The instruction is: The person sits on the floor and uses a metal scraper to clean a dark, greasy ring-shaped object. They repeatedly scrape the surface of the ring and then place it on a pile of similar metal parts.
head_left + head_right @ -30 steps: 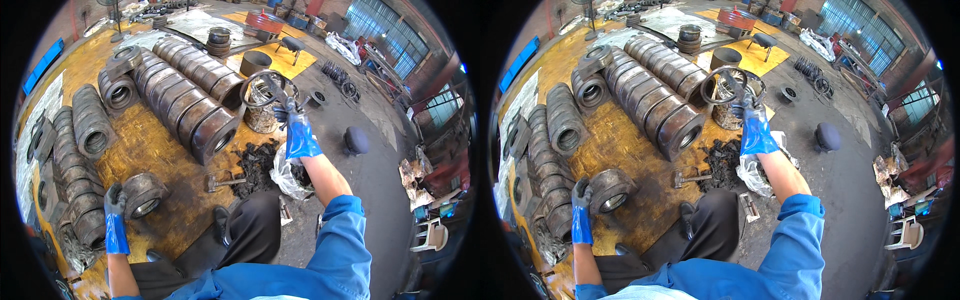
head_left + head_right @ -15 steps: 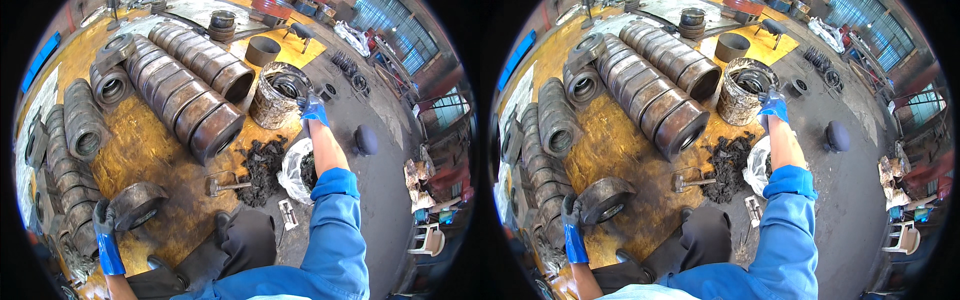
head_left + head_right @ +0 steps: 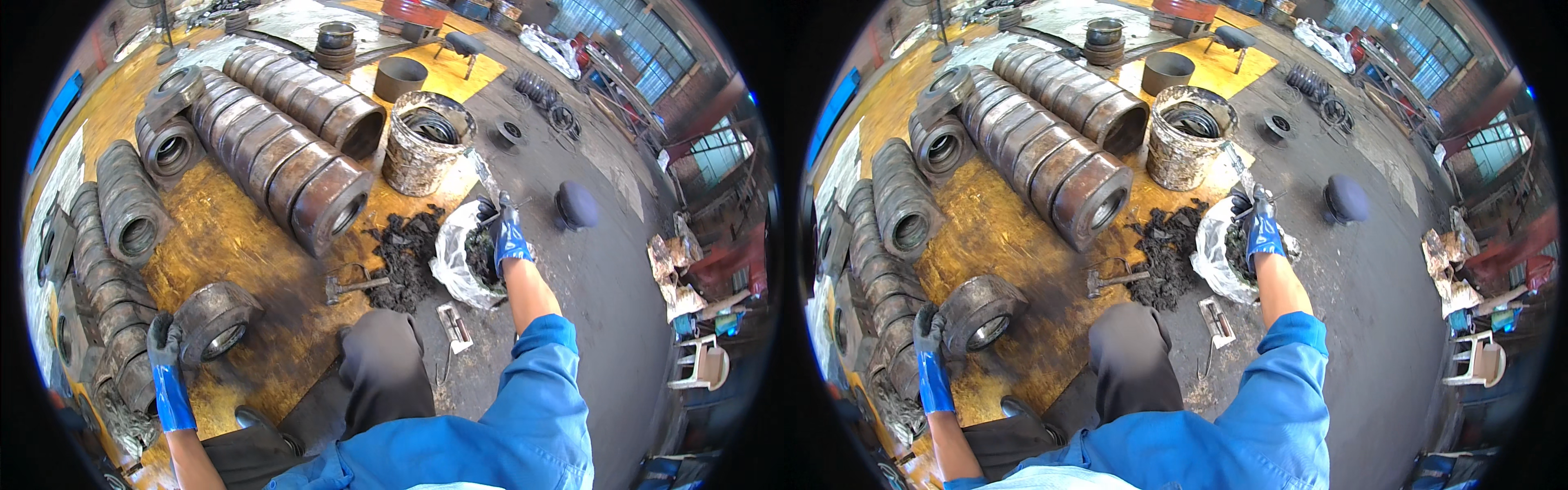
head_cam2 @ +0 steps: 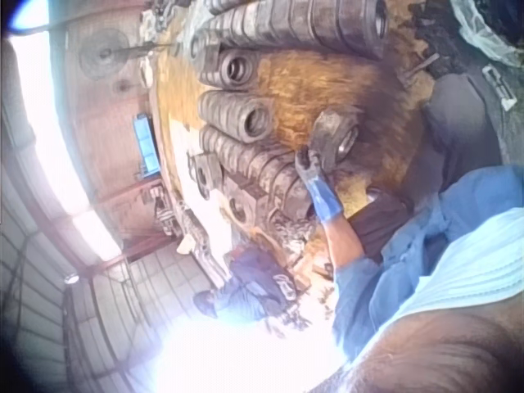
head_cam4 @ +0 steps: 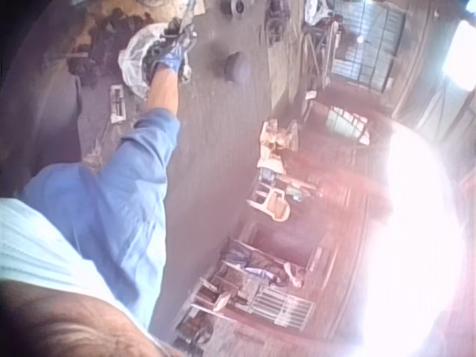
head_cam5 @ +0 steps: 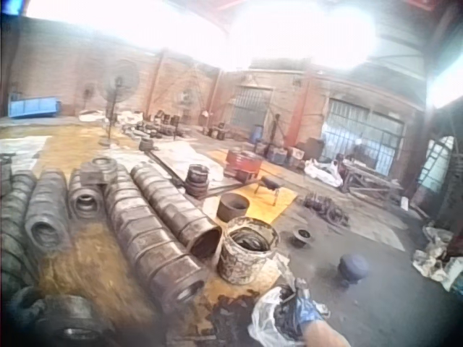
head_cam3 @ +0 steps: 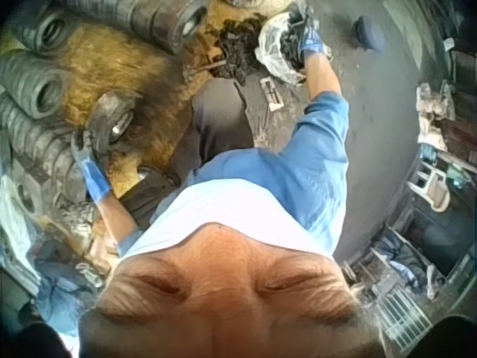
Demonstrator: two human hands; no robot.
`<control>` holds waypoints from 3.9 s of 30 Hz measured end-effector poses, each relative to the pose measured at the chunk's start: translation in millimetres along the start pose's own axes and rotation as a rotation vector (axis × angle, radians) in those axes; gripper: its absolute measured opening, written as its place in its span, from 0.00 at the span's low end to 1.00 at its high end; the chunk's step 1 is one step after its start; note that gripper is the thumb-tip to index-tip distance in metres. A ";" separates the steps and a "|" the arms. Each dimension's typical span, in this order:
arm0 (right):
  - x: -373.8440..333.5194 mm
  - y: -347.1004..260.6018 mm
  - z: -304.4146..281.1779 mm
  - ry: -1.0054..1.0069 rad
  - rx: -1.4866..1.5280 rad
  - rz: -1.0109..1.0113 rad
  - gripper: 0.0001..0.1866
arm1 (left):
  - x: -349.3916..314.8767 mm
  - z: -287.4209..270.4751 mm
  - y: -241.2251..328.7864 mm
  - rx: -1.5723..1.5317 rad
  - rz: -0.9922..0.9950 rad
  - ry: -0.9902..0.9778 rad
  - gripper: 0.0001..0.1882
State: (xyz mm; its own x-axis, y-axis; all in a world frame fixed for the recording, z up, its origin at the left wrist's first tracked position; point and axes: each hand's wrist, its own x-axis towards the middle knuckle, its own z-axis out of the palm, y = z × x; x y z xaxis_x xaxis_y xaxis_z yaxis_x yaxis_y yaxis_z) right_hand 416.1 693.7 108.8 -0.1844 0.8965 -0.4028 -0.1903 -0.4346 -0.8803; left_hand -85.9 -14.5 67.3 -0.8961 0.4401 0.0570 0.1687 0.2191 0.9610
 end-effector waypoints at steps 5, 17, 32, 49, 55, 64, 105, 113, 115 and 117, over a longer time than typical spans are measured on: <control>-61.4 46.3 -110.0 -0.101 -0.002 -0.207 0.22 | 5.8 -21.7 -15.5 0.021 0.085 -0.092 0.23; -195.9 137.8 -176.9 0.228 -1.861 -0.430 0.15 | 21.0 -74.3 -60.0 -0.190 0.093 -0.360 0.30; -252.3 144.2 -219.4 0.052 -1.679 -0.622 0.14 | -5.4 -80.8 -40.2 -0.042 0.103 -0.179 0.21; -227.5 218.0 -295.7 0.403 0.545 0.338 0.21 | -15.8 -52.6 -29.3 -0.206 0.011 -0.147 0.23; -285.5 201.1 -301.4 0.306 0.270 0.257 0.28 | -15.9 -53.3 -22.8 -0.213 -0.004 -0.123 0.23; -211.8 155.5 -266.3 0.280 -0.508 0.021 0.21 | -35.3 -11.6 21.3 -0.308 -0.151 -0.076 0.23; -295.9 43.1 172.0 -0.661 -0.682 -1.089 0.22 | -55.5 -67.3 114.7 -1.002 -0.186 0.130 0.23; -415.1 162.0 295.2 -1.030 -0.412 -0.540 0.41 | -82.1 -30.1 201.8 -1.293 -0.203 -0.018 0.36; -443.2 176.1 308.1 -1.144 -0.349 -0.524 0.38 | -84.9 -44.3 202.8 -1.259 -0.229 -0.010 0.37; -448.7 187.1 305.7 -1.164 -0.365 -0.492 0.39 | -80.6 -35.6 183.2 -1.370 -0.163 -0.170 0.35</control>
State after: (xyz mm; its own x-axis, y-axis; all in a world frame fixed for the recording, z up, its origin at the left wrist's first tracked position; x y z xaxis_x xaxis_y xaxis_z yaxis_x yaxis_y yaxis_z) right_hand 168.5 183.9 201.5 -0.9236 0.2760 0.2659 -0.2394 0.1263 -0.9627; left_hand 2.7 -40.9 248.4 -0.7895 0.6135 -0.0181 -0.5528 -0.6978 0.4555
